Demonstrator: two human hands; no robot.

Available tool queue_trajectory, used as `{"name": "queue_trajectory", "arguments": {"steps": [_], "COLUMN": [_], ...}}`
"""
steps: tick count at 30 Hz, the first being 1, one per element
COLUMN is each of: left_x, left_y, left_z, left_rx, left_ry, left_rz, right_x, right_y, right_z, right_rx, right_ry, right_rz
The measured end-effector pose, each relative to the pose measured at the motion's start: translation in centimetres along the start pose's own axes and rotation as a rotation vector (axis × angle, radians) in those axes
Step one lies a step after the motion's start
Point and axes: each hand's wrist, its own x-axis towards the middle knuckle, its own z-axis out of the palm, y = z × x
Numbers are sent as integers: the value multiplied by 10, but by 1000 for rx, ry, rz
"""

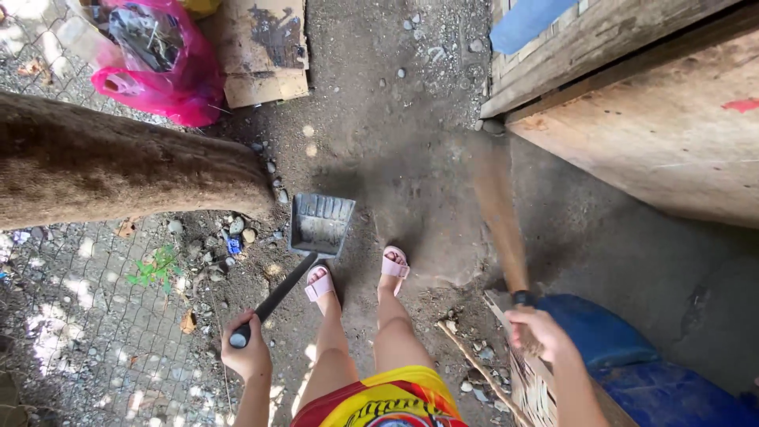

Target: Sweeping the ground in an outdoor area using a broom and a dustpan.

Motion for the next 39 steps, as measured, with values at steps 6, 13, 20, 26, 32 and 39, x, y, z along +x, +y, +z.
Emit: {"name": "queue_trajectory", "arguments": {"steps": [6,13,20,26,32,39], "left_x": [-13,-5,33,70,106,134], "left_y": [1,-17,-8,-3,-18,-19], "left_z": [-16,-20,-24,-32,-13,17], "left_rx": [7,-72,-57,-23,23,76], "left_ry": [90,112,64,7,-30,-67], "left_rz": [-40,10,-73,-93,-51,38], "right_x": [256,218,32,79,229,79], "right_y": [-57,-85,-140,-195,-111,-72], "right_z": [-37,299,236,232,332,348], "right_rx": [369,-482,-691,-606,-591,-872], "right_ry": [75,-214,-109,200,-109,-140], "right_rz": [-111,-45,-131,-250,-31,-161]}}
